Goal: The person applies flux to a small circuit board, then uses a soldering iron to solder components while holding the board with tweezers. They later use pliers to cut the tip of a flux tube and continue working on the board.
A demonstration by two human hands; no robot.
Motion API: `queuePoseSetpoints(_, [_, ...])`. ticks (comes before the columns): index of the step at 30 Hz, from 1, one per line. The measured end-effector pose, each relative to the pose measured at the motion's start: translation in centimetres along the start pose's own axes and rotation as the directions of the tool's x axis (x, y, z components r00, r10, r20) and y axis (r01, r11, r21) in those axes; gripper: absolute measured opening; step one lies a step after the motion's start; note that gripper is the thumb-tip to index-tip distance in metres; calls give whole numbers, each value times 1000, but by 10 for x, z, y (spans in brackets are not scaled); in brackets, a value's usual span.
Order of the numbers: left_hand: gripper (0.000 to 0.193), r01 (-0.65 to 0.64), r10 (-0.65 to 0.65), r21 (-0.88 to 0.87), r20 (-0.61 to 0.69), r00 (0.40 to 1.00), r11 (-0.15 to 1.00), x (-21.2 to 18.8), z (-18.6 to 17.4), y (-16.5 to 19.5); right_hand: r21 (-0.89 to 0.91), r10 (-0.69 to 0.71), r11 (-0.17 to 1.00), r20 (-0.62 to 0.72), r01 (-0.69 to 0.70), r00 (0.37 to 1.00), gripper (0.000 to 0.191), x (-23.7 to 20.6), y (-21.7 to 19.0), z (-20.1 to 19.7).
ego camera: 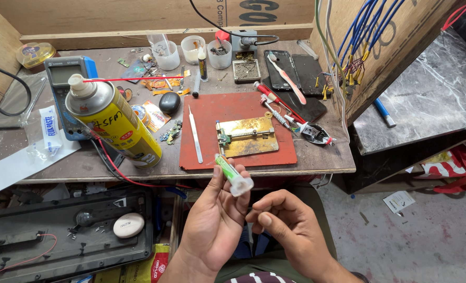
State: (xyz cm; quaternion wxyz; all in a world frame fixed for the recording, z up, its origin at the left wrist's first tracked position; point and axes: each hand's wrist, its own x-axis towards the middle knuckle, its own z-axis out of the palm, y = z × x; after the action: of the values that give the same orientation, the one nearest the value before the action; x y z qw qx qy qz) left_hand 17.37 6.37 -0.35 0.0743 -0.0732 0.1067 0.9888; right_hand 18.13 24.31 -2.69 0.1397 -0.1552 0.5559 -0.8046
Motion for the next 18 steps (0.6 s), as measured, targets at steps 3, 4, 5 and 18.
queuePoseSetpoints(3, [33,-80,76,163,27,997,983,-6,5,-1,3,-44,999,18,44,999,29,3,1,-1])
queuePoseSetpoints(4, [31,-128,120,212,51,991,969,-8,8,-1,2,-64,998,28,64,998,33,3,1,-1])
queuePoseSetpoints(5, [29,-175,160,259,78,984,950,-10,10,-3,-10,-62,998,37,63,997,38,4,1,-2])
queuePoseSetpoints(18, [20,-346,202,614,294,934,710,-25,10,-13,-31,20,999,85,-18,996,44,9,6,0])
